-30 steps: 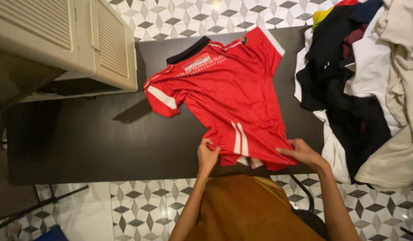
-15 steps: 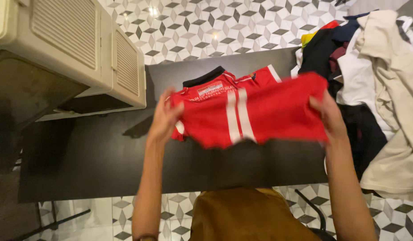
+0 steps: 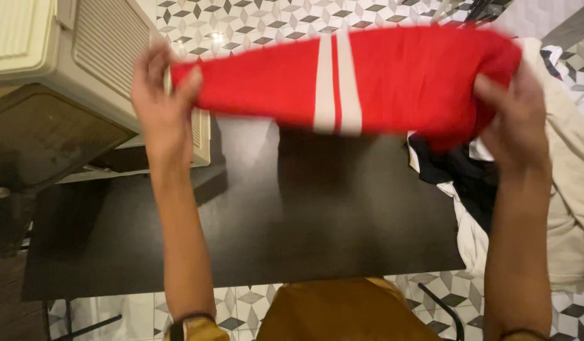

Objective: The person folds a red and white shirt on a table and places it inside a cabinet.

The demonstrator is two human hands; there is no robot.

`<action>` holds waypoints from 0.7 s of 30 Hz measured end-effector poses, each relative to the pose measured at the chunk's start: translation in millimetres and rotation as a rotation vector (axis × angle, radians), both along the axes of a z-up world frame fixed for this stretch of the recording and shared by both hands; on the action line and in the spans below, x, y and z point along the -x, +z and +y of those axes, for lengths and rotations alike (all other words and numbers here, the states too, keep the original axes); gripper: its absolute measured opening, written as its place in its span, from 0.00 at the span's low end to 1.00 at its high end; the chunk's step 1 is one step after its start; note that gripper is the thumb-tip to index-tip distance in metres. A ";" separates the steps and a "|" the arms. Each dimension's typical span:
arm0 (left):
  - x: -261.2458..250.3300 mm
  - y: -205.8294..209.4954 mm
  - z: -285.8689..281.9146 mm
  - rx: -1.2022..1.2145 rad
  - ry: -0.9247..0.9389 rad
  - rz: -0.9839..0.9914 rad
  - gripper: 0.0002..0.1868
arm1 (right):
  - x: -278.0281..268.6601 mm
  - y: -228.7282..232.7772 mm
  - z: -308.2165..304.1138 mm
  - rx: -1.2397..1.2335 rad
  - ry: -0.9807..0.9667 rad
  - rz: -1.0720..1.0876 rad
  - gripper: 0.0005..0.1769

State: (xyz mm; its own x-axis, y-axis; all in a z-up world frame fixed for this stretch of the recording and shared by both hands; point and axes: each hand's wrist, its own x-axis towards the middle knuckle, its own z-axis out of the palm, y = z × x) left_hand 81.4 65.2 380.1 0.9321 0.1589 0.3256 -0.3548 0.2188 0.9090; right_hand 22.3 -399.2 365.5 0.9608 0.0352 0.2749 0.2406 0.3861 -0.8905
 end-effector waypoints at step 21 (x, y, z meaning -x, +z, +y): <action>284.2 -423.5 32.8 -0.573 -0.094 1.076 0.23 | 231.0 -402.2 -66.2 0.934 -0.217 0.813 0.26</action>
State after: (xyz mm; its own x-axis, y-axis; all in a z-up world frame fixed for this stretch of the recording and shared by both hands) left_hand -202.7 98.0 -43.4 0.7690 0.1633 -0.6181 0.6334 -0.3256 0.7020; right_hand -208.7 -465.4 -36.7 0.8506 -0.2830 -0.4431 -0.5257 -0.4495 -0.7222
